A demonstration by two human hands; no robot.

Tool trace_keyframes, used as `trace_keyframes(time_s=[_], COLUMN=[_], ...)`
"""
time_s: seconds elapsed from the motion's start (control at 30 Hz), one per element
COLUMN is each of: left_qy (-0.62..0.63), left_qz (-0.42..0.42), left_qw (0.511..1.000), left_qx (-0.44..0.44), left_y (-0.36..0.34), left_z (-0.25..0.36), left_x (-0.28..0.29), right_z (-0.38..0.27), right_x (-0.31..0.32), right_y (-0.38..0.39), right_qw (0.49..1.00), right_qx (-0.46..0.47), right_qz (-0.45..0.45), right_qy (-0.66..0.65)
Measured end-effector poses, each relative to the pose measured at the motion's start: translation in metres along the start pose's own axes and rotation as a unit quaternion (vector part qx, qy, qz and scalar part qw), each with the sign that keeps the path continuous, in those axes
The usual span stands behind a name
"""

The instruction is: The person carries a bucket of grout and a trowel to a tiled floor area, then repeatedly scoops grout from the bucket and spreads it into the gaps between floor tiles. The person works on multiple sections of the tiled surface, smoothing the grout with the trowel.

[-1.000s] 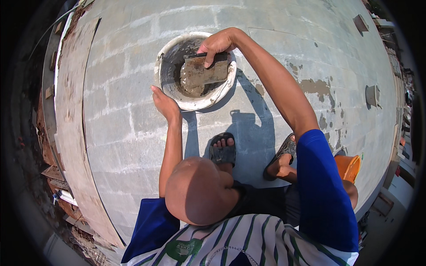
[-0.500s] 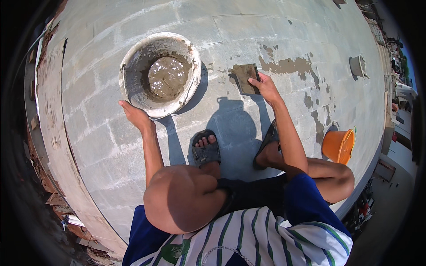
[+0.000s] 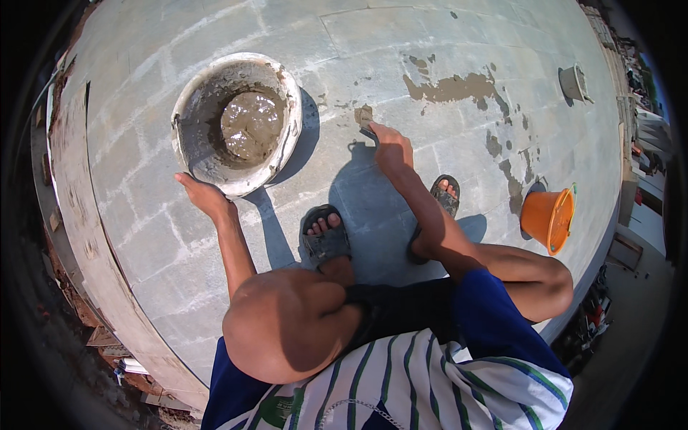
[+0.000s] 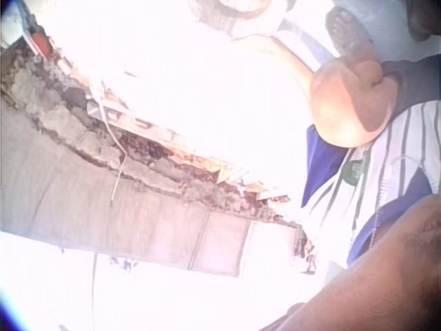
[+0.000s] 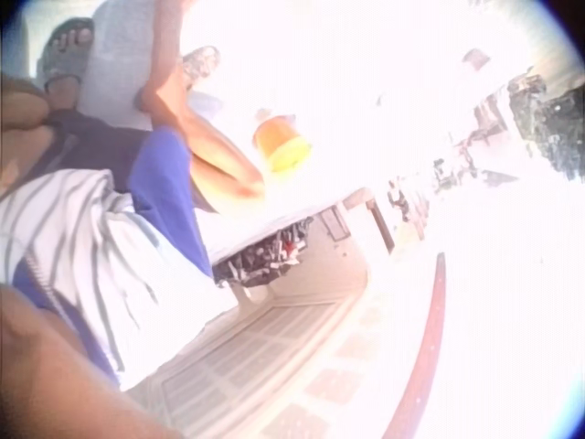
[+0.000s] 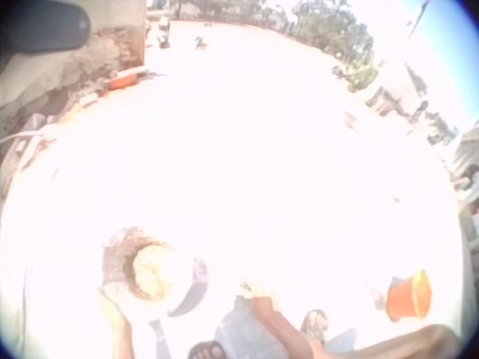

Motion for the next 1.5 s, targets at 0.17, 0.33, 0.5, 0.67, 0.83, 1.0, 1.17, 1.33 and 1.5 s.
trace_keyframes(time_s=[0.17, 0.33, 0.5, 0.67, 0.83, 1.0, 1.17, 1.33, 1.5], left_qy=[0.005, -0.01, 0.008, 0.01, -0.002, -0.031, -0.019, -0.014, -0.023], left_qz=[-0.004, -0.005, -0.003, -0.011, -0.012, -0.024, -0.021, -0.018, -0.027], left_qw=[1.0, 1.0, 1.0, 1.0, 1.0, 0.999, 1.0, 1.0, 0.999], left_qx=[0.002, 0.0, 0.003, -0.002, -0.011, -0.025, -0.009, -0.006, -0.011], left_y=[0.001, -0.001, -0.005, -0.002, -0.004, -0.008, -0.002, -0.001, -0.004], left_z=[-0.007, -0.008, -0.011, -0.005, 0.0, -0.01, -0.001, -0.007, -0.012], left_x=[-0.005, -0.001, 0.003, -0.001, 0.004, 0.0, -0.001, -0.002, -0.002], right_z=[0.03, 0.033, 0.052, 0.048, 0.015, 0.006, 0.01, 0.033, 0.049], right_x=[0.01, -0.011, -0.006, 0.013, 0.027, -0.006, -0.017, -0.009, 0.004], right_y=[-0.058, -0.037, 0.009, 0.008, -0.059, -0.106, -0.096, -0.062, -0.023], right_qw=[0.987, 0.976, 0.973, 0.976, 0.986, 0.974, 0.956, 0.946, 0.944], right_qx=[0.149, 0.205, 0.23, 0.168, 0.147, 0.211, 0.193, 0.216, 0.25], right_qz=[0.059, 0.07, -0.02, -0.135, -0.031, -0.085, -0.188, -0.2, -0.206], right_qy=[-0.008, 0.02, 0.015, -0.032, -0.078, 0.008, 0.115, 0.135, 0.061])
Point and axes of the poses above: each hand's wrist, its own y-axis away from the middle knuckle, its own x-axis out of the back of the hand, z = x × y, the point moved 6 cm from there along -y, towards the middle knuckle, and after that the axes turned 11 degrees about -x, right-handed, at the moved point
